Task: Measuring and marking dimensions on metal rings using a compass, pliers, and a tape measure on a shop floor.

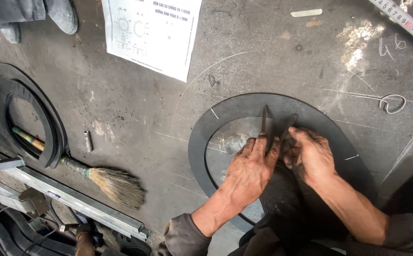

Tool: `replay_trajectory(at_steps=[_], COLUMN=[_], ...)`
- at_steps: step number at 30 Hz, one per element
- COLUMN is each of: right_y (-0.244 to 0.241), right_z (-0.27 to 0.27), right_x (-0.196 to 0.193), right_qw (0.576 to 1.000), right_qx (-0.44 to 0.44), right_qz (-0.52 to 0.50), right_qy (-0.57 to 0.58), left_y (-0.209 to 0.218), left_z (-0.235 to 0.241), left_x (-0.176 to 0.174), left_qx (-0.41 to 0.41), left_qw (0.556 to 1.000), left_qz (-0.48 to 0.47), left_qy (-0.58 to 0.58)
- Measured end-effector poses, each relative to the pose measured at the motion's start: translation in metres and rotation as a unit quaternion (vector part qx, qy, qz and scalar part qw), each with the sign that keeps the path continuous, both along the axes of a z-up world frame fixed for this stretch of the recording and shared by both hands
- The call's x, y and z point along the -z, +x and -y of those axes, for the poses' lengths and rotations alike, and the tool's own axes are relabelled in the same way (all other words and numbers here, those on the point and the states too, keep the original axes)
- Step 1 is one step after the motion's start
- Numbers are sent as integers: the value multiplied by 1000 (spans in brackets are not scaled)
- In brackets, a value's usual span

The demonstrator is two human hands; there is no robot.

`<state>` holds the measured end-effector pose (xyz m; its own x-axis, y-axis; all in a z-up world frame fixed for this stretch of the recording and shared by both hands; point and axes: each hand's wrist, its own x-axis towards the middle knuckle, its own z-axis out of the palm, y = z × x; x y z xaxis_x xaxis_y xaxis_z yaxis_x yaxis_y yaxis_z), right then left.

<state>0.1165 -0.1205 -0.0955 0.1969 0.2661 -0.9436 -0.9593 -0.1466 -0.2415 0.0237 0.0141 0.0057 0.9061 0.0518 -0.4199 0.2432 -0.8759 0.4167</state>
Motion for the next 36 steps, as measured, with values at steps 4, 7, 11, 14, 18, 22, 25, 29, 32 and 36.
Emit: replay_trajectory(at_steps=[4, 7, 11, 14, 18, 22, 25, 29, 32, 36], right_y=[-2, -2, -2, -3, -5, -6, -8, -2, 2, 1], right_z=[-3, -2, -1, -3, 0, 0, 1, -2, -3, -1], right_x=[-3, -3, -2, -2, 2, 4, 3, -2, -2, 0], right_qw=[1000, 999, 999, 999, 999, 999, 999, 999, 999, 1000], right_qx=[11, 9, -3, 7, 10, 17, 18, 22, 29, 19], right_qz=[-23, -34, -40, -45, -37, -32, -21, -18, -14, 8], right_qy=[17, 21, 22, 22, 33, 36, 34, 26, 27, 20], left_y=[0, -1, -2, -2, -5, -4, -5, -3, 1, 2], left_z=[-6, -8, -7, -7, -5, -7, -5, -4, -2, 1], left_x=[-4, -3, -3, -4, 0, -2, -1, -1, -2, -1], left_qx=[3, 7, 12, -1, -19, -43, -60, -85, -88, -88], left_qw=[1000, 1000, 1000, 1000, 1000, 998, 996, 993, 992, 992], left_qz=[-14, -17, -17, -16, -3, 26, 34, 48, 58, 60], left_qy=[-7, -7, 5, -3, -15, -37, -55, -64, -66, -61])
